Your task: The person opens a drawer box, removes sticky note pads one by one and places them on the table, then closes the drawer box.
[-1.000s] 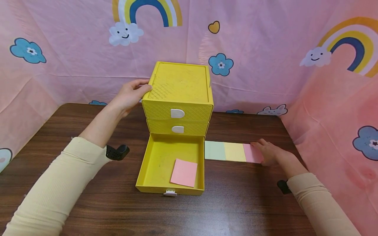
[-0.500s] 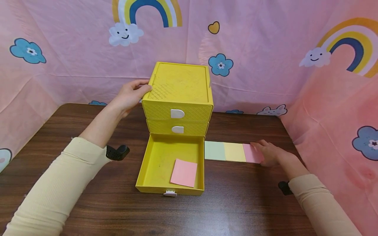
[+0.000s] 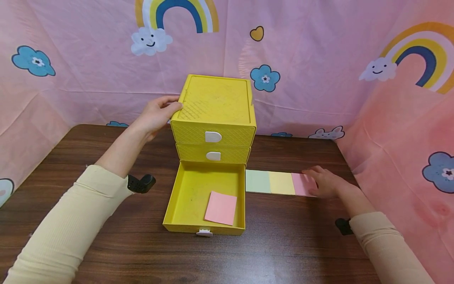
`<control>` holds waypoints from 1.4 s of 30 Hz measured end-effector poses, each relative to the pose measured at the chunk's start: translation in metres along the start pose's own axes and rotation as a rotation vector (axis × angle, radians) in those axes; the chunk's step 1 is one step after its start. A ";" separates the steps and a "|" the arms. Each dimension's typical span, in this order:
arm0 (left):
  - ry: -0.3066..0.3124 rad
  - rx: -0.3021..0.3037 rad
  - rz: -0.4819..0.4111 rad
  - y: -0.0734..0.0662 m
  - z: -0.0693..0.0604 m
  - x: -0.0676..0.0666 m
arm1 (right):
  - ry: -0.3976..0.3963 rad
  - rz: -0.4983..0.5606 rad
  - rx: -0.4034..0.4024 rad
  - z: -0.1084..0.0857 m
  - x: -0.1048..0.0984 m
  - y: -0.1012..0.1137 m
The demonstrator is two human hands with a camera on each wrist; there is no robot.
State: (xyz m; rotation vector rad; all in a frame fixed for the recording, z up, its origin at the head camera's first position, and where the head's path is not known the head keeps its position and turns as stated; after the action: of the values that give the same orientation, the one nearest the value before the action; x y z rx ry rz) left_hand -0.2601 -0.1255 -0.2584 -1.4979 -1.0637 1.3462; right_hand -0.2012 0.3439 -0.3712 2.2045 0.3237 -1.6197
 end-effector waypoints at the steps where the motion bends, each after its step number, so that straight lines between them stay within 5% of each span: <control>1: -0.001 0.000 -0.003 0.000 0.000 0.000 | -0.012 0.000 -0.002 0.000 -0.001 0.001; 10: -0.006 -0.007 -0.004 0.000 0.001 0.000 | -0.150 -0.027 -0.094 0.001 -0.003 0.010; 19: 0.000 -0.016 0.003 0.000 0.001 0.000 | -0.272 -0.028 -0.067 0.006 0.002 0.023; 25: -0.004 -0.008 -0.017 0.000 0.002 0.001 | -0.392 -0.056 -0.128 0.010 0.003 0.042; 42: 0.001 -0.022 -0.016 0.001 0.002 0.000 | -0.467 -0.078 -0.236 0.015 -0.007 0.094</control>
State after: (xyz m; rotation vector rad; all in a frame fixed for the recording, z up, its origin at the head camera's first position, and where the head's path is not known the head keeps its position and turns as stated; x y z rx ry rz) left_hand -0.2622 -0.1257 -0.2593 -1.5029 -1.0914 1.3268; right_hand -0.1785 0.2532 -0.3528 1.6025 0.4407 -1.9619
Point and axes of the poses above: each hand's wrist, its own z-axis towards the middle knuckle, its own x-axis out of the palm, y = z × x, the point moved 2 cm from there along z, towards the middle knuckle, and after that the axes turned 1 degree about z, right-handed, at the moved point
